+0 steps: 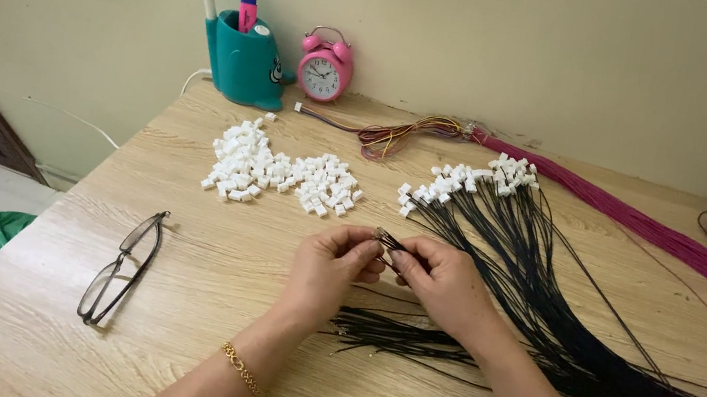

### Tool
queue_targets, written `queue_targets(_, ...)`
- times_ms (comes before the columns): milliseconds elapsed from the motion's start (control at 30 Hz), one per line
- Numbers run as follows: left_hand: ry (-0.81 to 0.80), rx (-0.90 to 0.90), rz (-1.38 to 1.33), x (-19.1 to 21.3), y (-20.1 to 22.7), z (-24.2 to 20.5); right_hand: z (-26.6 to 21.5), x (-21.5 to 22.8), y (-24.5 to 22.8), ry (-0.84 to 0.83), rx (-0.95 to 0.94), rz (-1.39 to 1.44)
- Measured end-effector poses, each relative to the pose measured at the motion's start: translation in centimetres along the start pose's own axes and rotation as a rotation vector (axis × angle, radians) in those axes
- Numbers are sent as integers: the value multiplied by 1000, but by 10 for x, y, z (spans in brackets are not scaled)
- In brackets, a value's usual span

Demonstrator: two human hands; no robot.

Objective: The person assembles wire harnesses by hand, picking up small white plastic connectors and sliding them onto the ends of black wires. The person works at a wooden table, organizing the wires and connectors into neat piles as the task progresses.

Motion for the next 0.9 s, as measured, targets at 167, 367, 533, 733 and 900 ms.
queue_targets(167,41,29,-45,7,4,2,-3,1,-6,-51,-29,-33)
queue_targets(367,38,25,-31,8,0,6,3,-14,24,-164,-145,163)
queue_targets(533,33,61,-69,3,11,-2,4,-6,14,-163,-150,164)
queue_targets(733,-10,75,-68,0,13,-5,3,-2,18,-92,-180,158)
queue_targets(900,11,70,9,1,16,-7,-1,-1,14,-48,-204,164)
Point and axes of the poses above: each hand's wrist, its own z-axis towards the middle knuckle, its own x-axis out of the back of the hand, y = z × x, the point moved 6 cm from there along z, towards the middle knuckle, and after that the axes turned 4 degrees about y, right-handed, at the moved point
